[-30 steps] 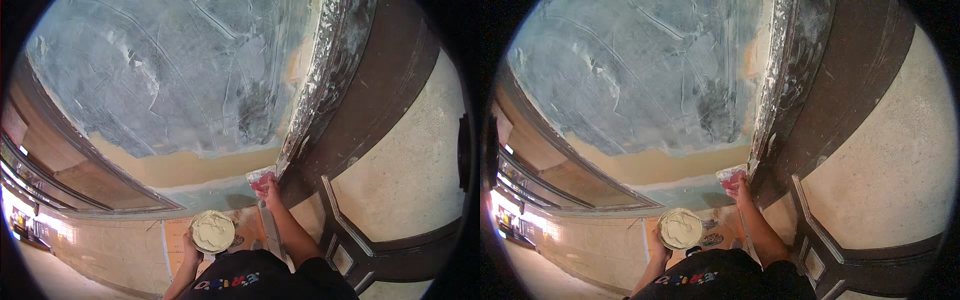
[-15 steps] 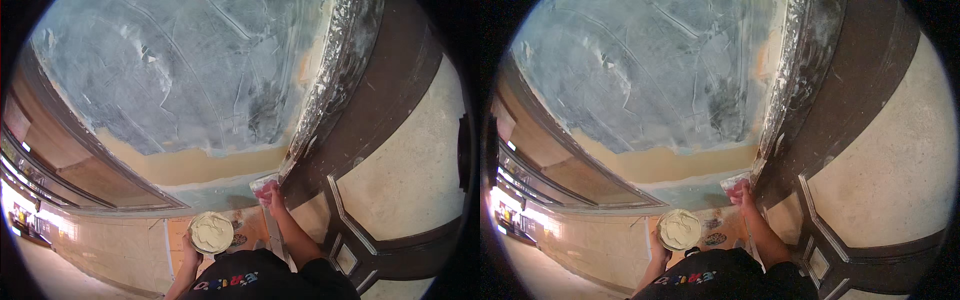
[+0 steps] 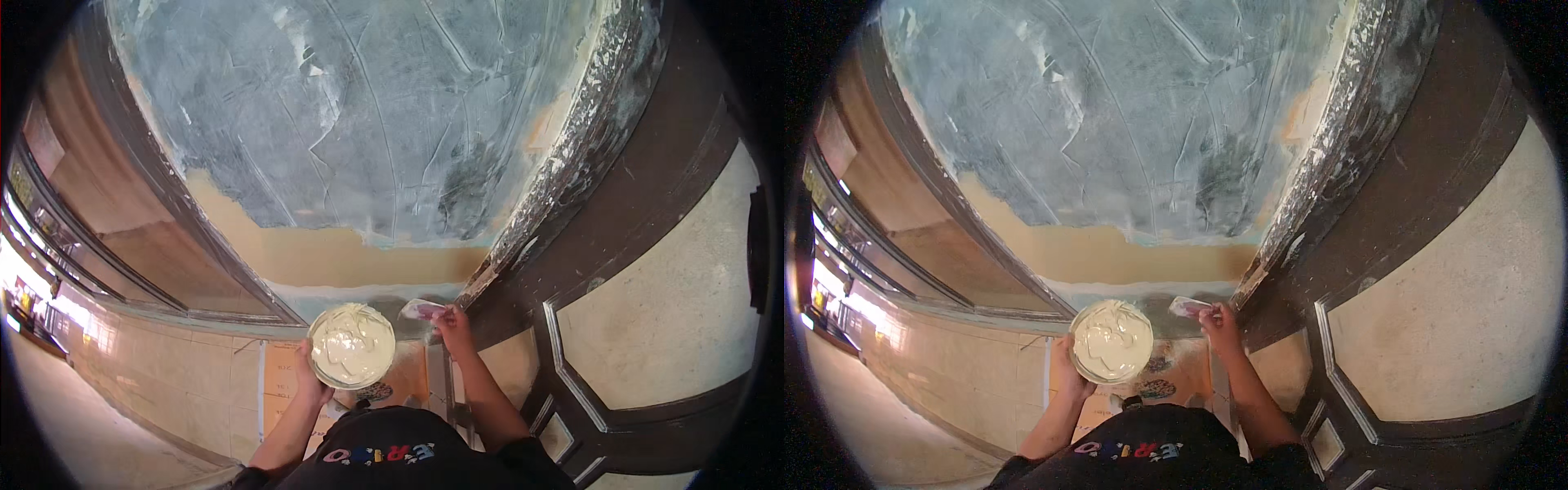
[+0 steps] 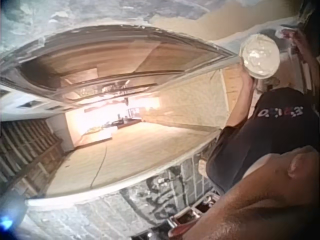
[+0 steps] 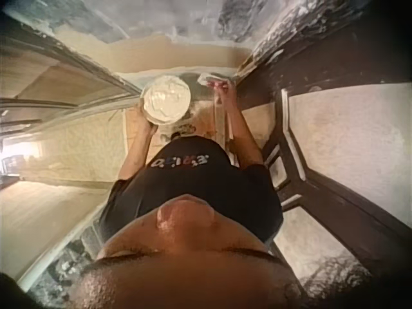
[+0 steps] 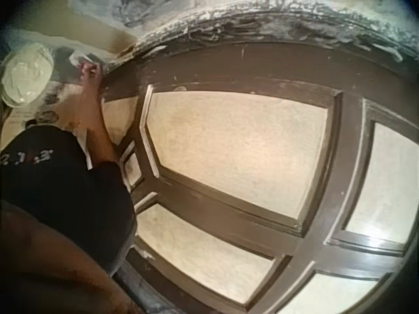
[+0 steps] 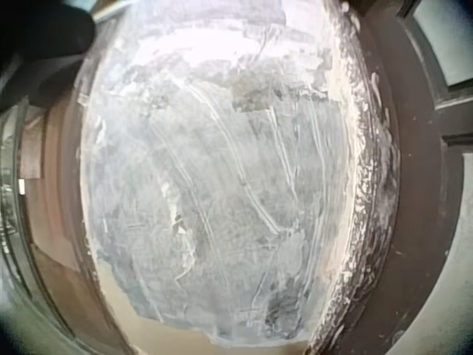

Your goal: The person applies filler compound from a container tub onto a section of a wall using a putty knife.

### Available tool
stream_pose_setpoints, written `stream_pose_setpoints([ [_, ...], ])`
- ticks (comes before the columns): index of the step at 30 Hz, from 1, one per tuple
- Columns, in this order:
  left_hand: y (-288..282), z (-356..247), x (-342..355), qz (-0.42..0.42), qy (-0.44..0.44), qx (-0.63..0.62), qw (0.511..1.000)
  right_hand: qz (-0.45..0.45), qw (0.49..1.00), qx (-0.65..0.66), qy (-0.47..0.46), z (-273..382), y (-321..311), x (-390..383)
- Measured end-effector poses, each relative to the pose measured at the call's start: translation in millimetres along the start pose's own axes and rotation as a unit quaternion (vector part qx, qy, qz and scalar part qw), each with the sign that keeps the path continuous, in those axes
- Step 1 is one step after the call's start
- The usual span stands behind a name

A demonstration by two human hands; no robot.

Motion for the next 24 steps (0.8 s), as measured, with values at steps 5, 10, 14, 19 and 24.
stream_pose_setpoints([
  [5, 25.5, -1.8, 8.1, 0.045, 0.018, -0.021, 0.999, 0.014, 0.991, -0.003, -0.133, 88.5, 9.0, -5.7],
  [10, 49.2, -12.1, 8.3, 0.065, 0.07, 0.024, 0.995, 0.054, 0.964, 0.014, -0.259, 172.6, 42.0, -33.3],
  [14, 52.0, -6.4, 5.9, 0.057, 0.082, 0.044, 0.994, 0.1, 0.882, -0.242, -0.392, 232.5, 92.8, -75.3],
  [19, 63.1, -2.7, -0.7, 0.048, 0.085, 0.056, 0.994, 0.093, 0.803, -0.338, -0.482, 242.4, 113.5, -94.4],
  [24, 46.0, 0.6, -1.5, 0.034, 0.107, 0.019, 0.994, 0.098, 0.778, -0.358, -0.507, 232.2, 129.6, -102.6],
])
Point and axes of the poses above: each hand's wrist, its own x-axis towards the middle knuckle, its own y-axis out of the palm, z = x × y, the point moved 10 cm from there along x, towards the middle knuckle, and after that the axes turned 11 degrees about x, right-handed, at the moved point
